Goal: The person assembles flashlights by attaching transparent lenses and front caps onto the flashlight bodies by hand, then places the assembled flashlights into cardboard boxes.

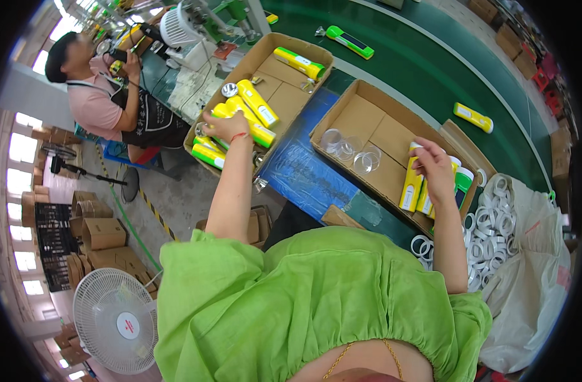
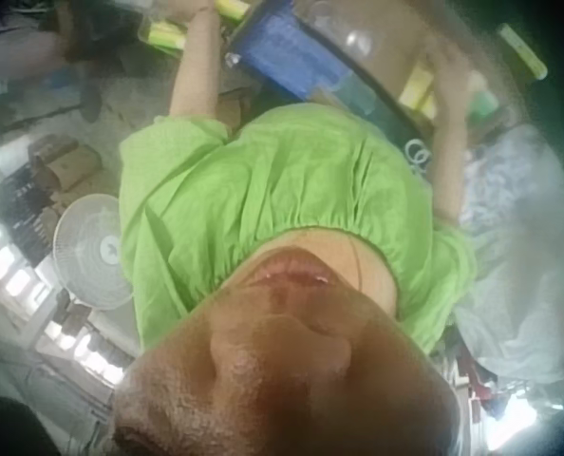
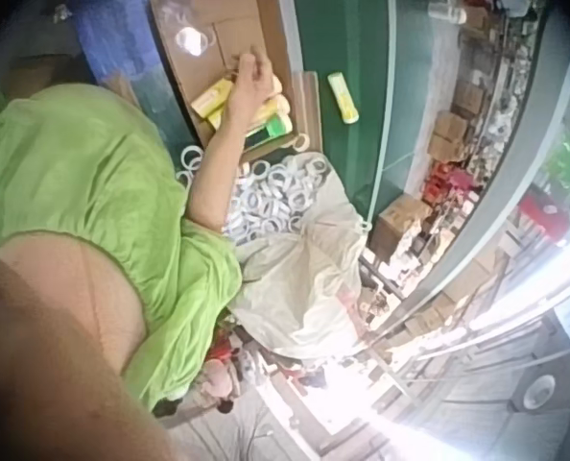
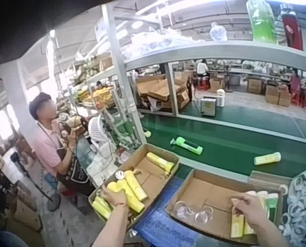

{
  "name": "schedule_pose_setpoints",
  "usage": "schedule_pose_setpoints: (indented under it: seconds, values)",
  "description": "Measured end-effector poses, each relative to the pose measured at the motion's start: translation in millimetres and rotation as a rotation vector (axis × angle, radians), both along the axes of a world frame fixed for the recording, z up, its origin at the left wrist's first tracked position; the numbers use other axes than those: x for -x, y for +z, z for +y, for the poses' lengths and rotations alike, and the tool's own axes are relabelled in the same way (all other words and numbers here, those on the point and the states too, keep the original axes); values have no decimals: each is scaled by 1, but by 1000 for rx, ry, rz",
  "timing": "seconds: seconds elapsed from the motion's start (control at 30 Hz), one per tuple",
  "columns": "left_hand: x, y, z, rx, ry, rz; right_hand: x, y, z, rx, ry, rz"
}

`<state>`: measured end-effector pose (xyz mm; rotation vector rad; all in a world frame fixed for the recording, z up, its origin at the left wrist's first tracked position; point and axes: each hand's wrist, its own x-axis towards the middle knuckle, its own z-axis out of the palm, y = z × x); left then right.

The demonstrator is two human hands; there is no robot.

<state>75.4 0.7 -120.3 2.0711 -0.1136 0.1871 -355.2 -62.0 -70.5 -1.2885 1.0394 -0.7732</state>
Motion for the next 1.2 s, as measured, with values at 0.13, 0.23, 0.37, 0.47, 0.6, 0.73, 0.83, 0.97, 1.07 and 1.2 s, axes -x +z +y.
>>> schedule_pose_setpoints:
  seconds: [0.13,0.23,0.37,0.47,0.6,0.73,0.83,0.97,1.07,1.2]
  values:
    - [29,51,23,577,-762,152,-29,13,29,1,179,-22]
    - [86,85,37,377,-1407,658,-66,7,41,405,149,-118]
    - [168,86,60,40,-1832,938,-89,0,55,417,120,-333]
    - [173,72,68,-33,-1868,1152,-76,-4,58,350,361,-79]
    - [171,54,66,-241,-1902,1211,-70,-9,73,148,276,-164]
    - [176,49,62,119,-1681,1108,-79,-1,86,906,297,196]
    - [168,53,62,218,-1620,1071,-76,-5,70,816,300,179]
    - [157,56,62,228,-1602,997,-60,-52,5,583,153,546]
    - [158,54,63,351,-1589,975,-62,-71,1,576,252,800]
    - [161,52,65,408,-1587,947,-61,-75,-3,550,232,829]
